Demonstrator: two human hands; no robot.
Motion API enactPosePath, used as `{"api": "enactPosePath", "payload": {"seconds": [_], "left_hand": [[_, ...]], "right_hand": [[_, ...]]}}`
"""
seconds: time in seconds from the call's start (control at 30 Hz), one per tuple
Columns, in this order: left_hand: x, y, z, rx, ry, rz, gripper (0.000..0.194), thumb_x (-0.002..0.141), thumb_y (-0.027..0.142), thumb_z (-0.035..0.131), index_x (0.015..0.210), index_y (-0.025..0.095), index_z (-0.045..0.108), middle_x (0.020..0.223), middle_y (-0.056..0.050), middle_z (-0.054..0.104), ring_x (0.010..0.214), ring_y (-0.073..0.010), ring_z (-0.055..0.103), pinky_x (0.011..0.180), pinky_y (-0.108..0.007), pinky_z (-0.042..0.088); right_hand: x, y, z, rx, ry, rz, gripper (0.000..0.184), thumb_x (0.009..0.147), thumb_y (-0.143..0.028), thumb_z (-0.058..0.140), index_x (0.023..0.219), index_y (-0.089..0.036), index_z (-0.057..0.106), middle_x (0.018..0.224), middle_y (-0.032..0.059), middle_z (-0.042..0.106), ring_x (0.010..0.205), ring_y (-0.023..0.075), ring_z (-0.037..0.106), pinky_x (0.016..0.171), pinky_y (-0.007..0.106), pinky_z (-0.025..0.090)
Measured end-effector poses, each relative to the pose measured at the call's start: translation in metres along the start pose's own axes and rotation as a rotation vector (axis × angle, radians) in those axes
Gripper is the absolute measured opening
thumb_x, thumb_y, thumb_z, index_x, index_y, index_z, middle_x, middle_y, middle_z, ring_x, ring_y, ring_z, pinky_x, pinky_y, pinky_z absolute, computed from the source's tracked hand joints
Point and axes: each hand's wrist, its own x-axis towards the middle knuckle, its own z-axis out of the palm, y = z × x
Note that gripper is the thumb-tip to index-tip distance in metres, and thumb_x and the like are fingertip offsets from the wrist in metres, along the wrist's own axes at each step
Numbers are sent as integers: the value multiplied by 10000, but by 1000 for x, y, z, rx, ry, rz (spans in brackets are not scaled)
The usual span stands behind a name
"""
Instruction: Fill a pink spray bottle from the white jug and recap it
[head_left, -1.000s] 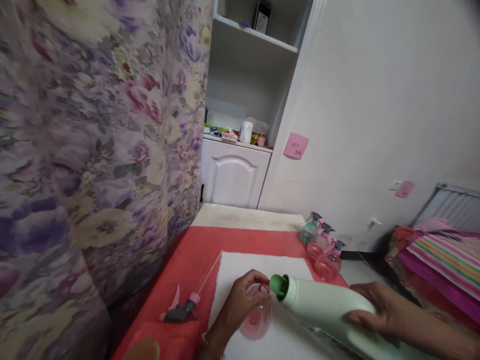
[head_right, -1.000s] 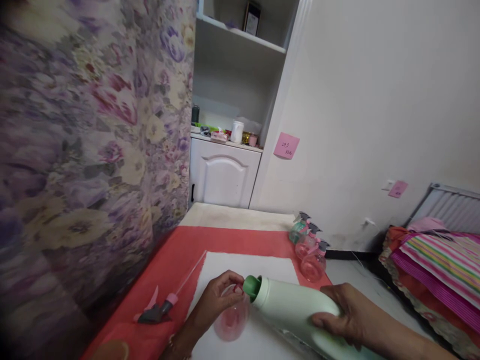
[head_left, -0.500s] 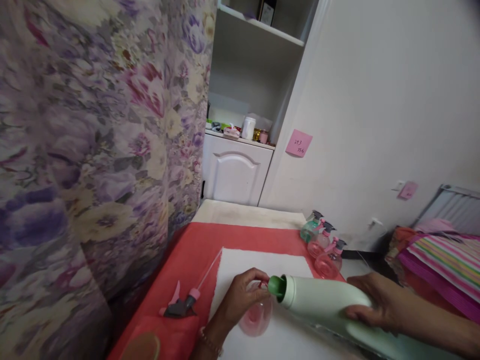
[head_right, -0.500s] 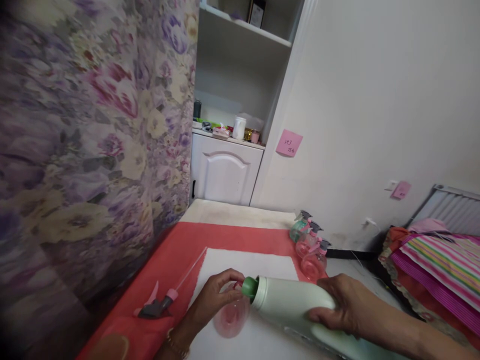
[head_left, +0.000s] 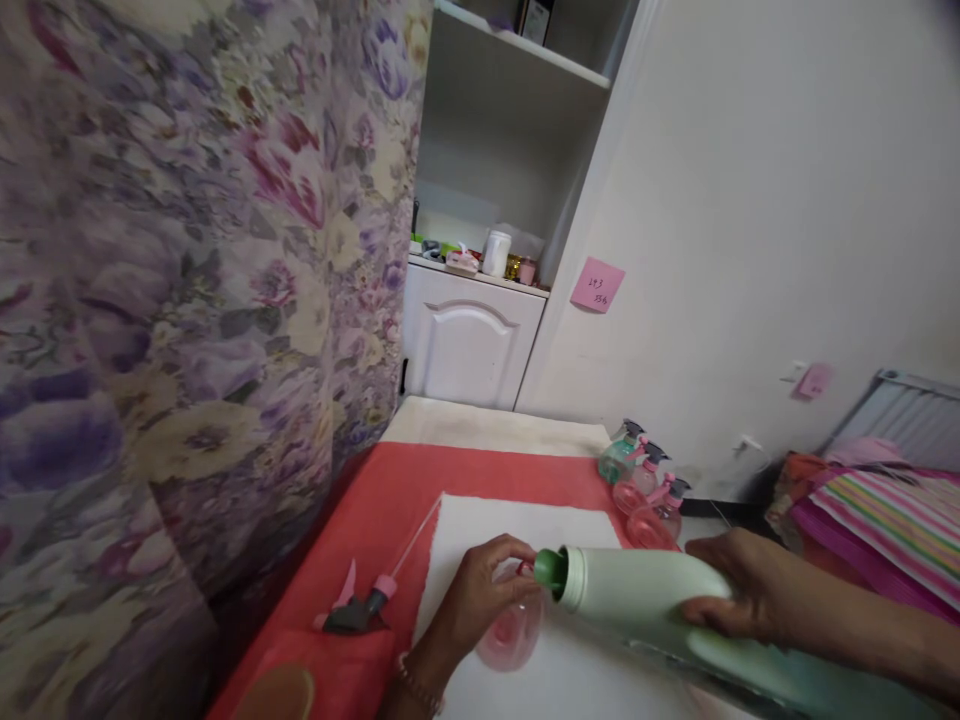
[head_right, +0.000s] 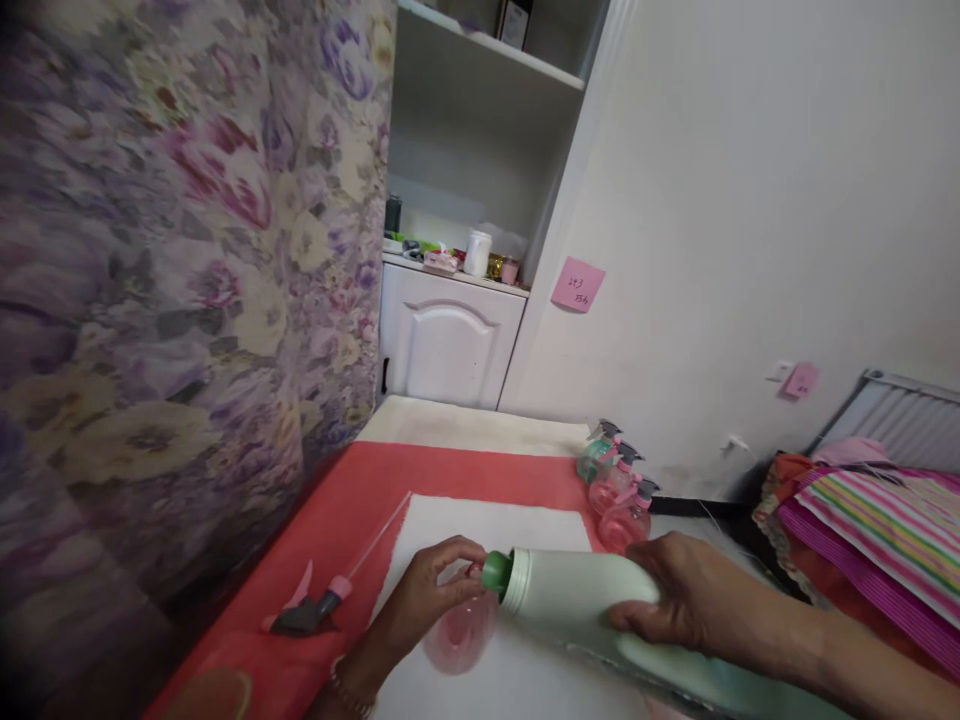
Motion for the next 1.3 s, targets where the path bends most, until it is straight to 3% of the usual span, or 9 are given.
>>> {"api": "enactPosePath", "payload": {"seconds": [0.23,0.67,1.1,1.3], "left_hand": [[0,3,0,18,4,44,103,737,182,705,838,189,719,946,-41,656,931,-180,623,830,-264,466],[0,3,1,36,-2,71,113,741,152,686,843,190,717,932,-37,652,914,-175,617,834,-268,462],[1,5,0,41,0,57,126,727,134,679,835,188,716,935,-37,655,915,-177,615,834,-272,461],[0,5,0,57,-3,72,130,736,135,669,845,192,715,934,-38,660,908,-178,614,828,-274,460]], "right_hand": [[3,-7,-10,-92,-78,4,527,822,-682,492,752,-174,616,636,9,609,534,109,462,470,249,263],[3,-14,-20,-35,-46,-15,379,795,-570,606,752,-195,646,670,62,669,559,184,567,475,294,337],[4,-28,-30,-110,-126,22,370,822,-545,585,815,-180,650,706,38,673,582,149,564,503,249,353],[4,-24,-30,-102,-105,-7,398,814,-583,584,795,-190,642,681,34,679,560,145,569,505,251,363]]}}
